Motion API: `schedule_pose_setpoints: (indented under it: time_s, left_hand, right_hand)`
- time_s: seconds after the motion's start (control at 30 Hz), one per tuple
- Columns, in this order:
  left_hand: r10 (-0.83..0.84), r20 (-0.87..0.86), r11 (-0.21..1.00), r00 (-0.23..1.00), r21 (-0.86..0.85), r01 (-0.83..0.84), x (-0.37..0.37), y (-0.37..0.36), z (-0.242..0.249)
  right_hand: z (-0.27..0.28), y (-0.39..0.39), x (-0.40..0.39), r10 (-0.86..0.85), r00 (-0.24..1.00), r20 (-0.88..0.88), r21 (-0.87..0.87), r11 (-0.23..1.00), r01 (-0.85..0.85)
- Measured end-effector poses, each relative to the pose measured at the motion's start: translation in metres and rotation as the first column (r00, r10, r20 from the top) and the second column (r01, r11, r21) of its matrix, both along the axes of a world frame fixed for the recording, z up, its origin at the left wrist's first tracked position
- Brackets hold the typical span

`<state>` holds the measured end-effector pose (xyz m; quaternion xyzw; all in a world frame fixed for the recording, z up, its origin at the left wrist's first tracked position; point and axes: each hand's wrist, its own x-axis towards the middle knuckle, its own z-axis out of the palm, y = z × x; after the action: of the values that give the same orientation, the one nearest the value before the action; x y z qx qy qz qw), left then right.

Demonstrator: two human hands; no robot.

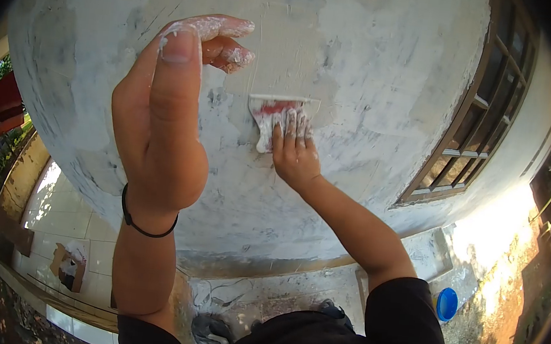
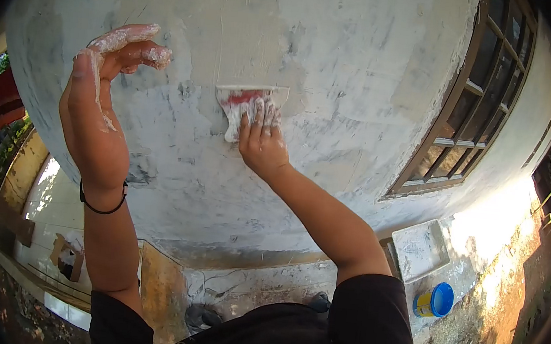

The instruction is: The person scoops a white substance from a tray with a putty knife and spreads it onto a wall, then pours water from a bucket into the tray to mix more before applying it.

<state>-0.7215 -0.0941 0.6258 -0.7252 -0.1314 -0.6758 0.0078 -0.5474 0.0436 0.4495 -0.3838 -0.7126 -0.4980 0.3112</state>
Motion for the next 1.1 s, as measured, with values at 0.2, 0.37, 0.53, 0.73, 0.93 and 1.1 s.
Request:
schedule_pose_setpoints:
  time_s: [0.2, 0.37, 0.53, 0.73, 0.93, 1.1]
  left_hand:
    - [-0.009, -0.020, 0.998, 1.000, -0.068, 0.008, 0.003, -0.002, -0.008]
    - [-0.017, -0.019, 0.995, 1.000, -0.101, 0.015, 0.001, -0.007, -0.009]
    - [-0.044, 0.000, 0.995, 0.999, -0.086, 0.044, -0.004, -0.011, -0.001]
    - [-0.004, 0.025, 0.999, 1.000, -0.051, 0.005, -0.009, -0.014, 0.009]
    - [-0.029, 0.056, 0.998, 0.998, -0.062, 0.033, -0.004, -0.008, 0.010]
    - [-0.029, 0.041, 0.996, 0.999, -0.087, 0.032, -0.002, -0.001, 0.003]
  right_hand:
    - [-0.140, -0.055, -0.010, 0.039, 0.999, -0.024, -0.351, 0.935, -0.045]
    - [-0.065, -0.066, 0.005, -0.032, 0.999, -0.032, -0.922, 0.387, -0.017]
    - [0.130, -0.047, 0.036, -0.009, 0.998, 0.069, -0.942, 0.329, 0.068]
    - [0.295, -0.075, 0.055, 0.005, 0.979, -0.203, -0.631, 0.764, -0.135]
    - [0.297, -0.082, 0.016, 0.012, 0.956, -0.294, -0.203, 0.976, -0.075]
    - [0.139, 0.005, -0.001, 0.014, 0.993, -0.120, 0.103, 0.995, -0.002]
